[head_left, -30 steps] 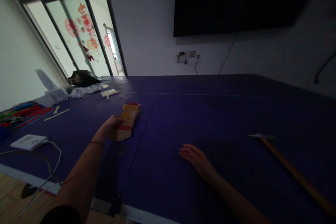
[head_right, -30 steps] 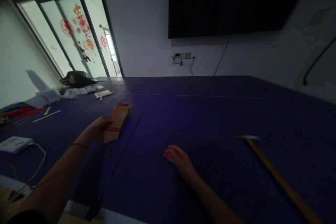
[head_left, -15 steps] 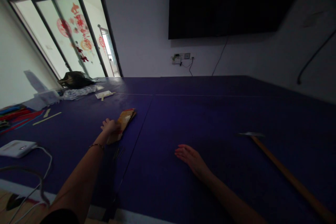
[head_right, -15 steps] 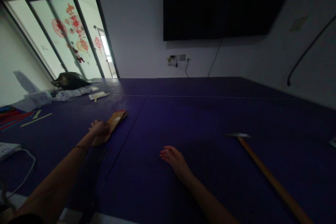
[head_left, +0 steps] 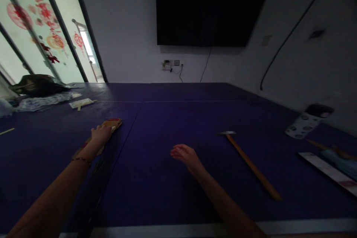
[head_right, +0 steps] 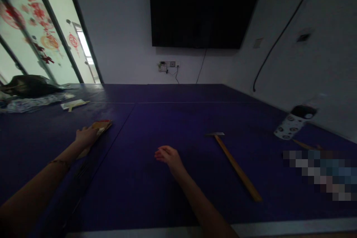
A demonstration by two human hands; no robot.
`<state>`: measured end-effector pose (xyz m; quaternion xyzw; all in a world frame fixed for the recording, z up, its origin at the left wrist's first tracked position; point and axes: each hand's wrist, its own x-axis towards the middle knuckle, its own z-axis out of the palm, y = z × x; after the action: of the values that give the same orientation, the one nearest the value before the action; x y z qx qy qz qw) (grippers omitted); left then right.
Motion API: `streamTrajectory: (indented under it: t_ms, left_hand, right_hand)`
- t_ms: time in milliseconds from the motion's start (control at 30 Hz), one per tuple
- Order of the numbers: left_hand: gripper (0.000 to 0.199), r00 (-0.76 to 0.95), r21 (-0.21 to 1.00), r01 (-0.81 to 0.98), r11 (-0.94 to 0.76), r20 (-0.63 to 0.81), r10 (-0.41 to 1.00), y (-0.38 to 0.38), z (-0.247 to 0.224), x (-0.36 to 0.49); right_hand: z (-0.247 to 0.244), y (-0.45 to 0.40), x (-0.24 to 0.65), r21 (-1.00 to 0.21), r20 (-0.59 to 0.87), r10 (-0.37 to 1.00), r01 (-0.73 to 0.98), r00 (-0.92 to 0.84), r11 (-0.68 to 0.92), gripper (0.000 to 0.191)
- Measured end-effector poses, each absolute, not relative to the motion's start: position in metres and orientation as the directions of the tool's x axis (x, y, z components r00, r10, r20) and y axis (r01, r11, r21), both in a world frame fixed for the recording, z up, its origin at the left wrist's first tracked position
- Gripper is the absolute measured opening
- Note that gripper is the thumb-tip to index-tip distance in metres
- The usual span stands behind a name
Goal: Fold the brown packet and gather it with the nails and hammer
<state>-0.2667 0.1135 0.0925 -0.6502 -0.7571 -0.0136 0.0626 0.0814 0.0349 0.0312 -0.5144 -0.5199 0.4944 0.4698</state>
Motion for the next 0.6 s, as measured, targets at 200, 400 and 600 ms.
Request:
streamTrajectory:
  t_ms: [200,400,600]
  left_hand:
    - [0.035,0.229,0.033,0.968,-0.248,0.275,0.934,0.071,0.077,-0.166]
    - [0.032,0.706,0.067,0.630,-0.774,0.366,0.607,0.017,0.022,-0.070]
    - [0.028,0.704,0.188,0.527,-0.829,0.449,0.549,0.014,0.007,-0.058]
  right_hand:
    - [0.057,0.040,0.201,-0.797,0.087,0.896,0.570,0.434,-0.199,0.026]
    - [0.052,0.050,0.261,-0.497,0.021,0.758,0.664,0.652,-0.558,0.034]
    - [0.047,0.065,0.278,-0.377,-0.104,0.808,0.729,0.580,-0.572,0.022]
